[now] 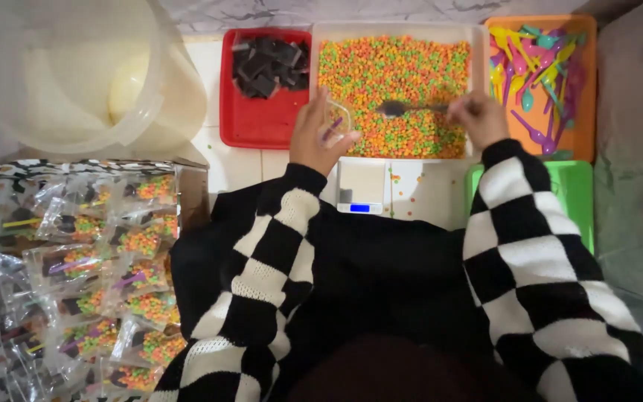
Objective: Packaging small quantities of colorful sprinkles into plastic bags and weighing them on a digital scale.
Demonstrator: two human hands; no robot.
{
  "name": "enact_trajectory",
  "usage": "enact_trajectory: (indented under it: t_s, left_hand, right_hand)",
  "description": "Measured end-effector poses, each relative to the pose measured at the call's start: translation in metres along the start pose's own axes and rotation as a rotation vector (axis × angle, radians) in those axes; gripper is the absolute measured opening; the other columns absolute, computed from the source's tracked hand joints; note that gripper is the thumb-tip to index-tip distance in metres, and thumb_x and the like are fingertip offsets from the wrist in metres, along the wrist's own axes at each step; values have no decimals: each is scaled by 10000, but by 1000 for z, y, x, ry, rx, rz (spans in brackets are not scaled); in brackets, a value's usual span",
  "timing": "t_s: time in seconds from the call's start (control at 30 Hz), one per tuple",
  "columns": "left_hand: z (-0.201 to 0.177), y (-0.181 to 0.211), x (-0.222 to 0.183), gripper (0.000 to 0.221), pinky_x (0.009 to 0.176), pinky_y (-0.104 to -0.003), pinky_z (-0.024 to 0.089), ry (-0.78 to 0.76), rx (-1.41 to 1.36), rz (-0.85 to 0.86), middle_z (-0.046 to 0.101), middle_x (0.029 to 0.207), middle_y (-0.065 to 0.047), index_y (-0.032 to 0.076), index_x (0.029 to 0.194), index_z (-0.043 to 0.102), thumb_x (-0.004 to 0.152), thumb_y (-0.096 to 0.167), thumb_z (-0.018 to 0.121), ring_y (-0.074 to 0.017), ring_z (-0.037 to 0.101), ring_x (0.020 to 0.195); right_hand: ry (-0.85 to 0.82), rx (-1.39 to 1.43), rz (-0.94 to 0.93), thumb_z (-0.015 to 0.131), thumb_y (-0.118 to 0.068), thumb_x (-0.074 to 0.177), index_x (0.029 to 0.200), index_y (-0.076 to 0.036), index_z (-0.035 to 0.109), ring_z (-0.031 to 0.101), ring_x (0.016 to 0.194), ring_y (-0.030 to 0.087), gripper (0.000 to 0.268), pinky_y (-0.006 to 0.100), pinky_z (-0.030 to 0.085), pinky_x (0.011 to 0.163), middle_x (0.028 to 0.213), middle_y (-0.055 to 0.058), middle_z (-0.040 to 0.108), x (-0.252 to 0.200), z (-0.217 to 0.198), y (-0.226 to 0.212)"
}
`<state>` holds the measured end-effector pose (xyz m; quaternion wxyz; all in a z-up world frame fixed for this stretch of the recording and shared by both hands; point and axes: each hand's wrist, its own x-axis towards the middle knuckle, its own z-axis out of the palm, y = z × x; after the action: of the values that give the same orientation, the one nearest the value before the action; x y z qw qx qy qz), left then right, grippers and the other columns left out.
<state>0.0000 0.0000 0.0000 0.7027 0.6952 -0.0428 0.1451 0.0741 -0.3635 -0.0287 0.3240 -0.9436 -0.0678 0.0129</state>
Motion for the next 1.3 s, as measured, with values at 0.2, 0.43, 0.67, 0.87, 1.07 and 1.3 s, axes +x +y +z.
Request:
enact_trajectory:
  t_s: [0.2, 0.43, 0.67, 0.87, 1.07, 1.3]
  left_hand:
    - [1, 23, 21, 962, 1018, -337, 603, -120, 385, -95, 501, 1403, -152, 192, 1572, 344, 799, 212, 917, -273, 626, 1210]
    - [1, 20, 29, 1012, 1007, -336, 586, -134, 449, -55, 522, 1392, -139, 243, 1595, 303, 790, 218, 916, -269, 646, 1193]
    - [7, 12, 31, 788, 948, -290, 639, -121, 267, -117, 534, 1343, -79, 183, 1472, 495, 797, 89, 890, -207, 687, 1106]
    - [14, 13, 37, 730, 891, -301, 567, -167, 600, -14, 588, 1255, -73, 188, 1486, 502, 854, 250, 862, -217, 667, 1047]
    - [28, 14, 44, 796, 909, -318, 596, -198, 588, -26, 566, 1302, -139, 83, 1489, 465, 841, 306, 869, -252, 673, 1080]
    - [44, 12, 48, 940, 891, -344, 553, -212, 706, -83, 585, 1273, -114, 93, 1512, 428, 792, 498, 876, -260, 658, 1083]
  right_hand:
    - [368, 416, -115, 629, -92, 1163, 1051, 50, 699, 657, 675, 146, 195, 257, 567, 629, 810, 77, 685, 23, -20, -75]
    - [252, 633, -93, 587, -109, 1124, 1171, 39, 620, 648, 710, 133, 159, 240, 555, 656, 904, 90, 699, 39, 52, -60]
    - [180, 1048, 476, 566, -67, 1058, 1069, -5, 641, 678, 686, 142, 97, 224, 609, 659, 829, 79, 693, 28, 37, -57]
    - [264, 984, 367, 588, -98, 1058, 1001, -48, 658, 667, 660, 117, 104, 215, 598, 655, 812, 47, 695, 24, -34, -103]
    - [272, 817, 91, 588, -140, 1125, 1008, -55, 637, 665, 672, 111, 153, 220, 595, 653, 813, 46, 681, 20, -66, -154]
    - [355, 306, -532, 617, 149, 1061, 1095, 184, 687, 644, 695, 233, 85, 308, 530, 629, 896, 203, 698, -17, -74, -239]
